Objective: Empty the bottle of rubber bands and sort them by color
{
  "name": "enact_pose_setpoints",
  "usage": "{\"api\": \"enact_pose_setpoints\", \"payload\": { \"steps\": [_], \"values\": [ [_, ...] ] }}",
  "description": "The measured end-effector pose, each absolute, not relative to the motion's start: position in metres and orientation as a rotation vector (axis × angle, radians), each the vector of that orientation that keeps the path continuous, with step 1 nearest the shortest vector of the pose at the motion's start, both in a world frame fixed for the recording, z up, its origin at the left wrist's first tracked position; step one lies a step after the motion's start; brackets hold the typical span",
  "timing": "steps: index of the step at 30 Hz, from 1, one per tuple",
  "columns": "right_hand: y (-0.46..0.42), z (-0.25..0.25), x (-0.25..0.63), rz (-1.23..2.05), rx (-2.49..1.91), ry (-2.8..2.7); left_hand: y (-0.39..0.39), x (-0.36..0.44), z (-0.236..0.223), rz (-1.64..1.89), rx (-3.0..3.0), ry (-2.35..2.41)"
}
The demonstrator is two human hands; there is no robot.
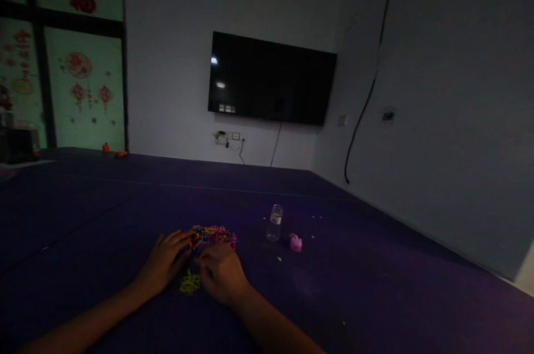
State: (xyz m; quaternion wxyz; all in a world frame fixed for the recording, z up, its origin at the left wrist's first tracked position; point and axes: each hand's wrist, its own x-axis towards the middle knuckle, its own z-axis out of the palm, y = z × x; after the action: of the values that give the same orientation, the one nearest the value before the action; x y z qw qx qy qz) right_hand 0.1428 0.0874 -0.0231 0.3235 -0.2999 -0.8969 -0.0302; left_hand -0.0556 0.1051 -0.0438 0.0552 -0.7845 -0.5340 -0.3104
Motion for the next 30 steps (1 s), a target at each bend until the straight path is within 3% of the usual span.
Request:
{"api": "enact_pose_setpoints", "payload": {
  "steps": [10,21,30],
  "values": [
    [0.078,-0.023,0.139,-0.145,-0.615,-2.531,0.109,-0.058,-0.043,-0.919,-2.222,-1.861],
    [0.082,-0.028,0.138,-0.112,-0.688,-2.528,0.121,-0.077,-0.041,-1.517,-2.125,-2.122],
    [0.085,-0.03,0.139,-0.129,-0.648,-2.448,0.112,-0.07,-0.027,-1.303,-2.192,-2.272]
  ]
}}
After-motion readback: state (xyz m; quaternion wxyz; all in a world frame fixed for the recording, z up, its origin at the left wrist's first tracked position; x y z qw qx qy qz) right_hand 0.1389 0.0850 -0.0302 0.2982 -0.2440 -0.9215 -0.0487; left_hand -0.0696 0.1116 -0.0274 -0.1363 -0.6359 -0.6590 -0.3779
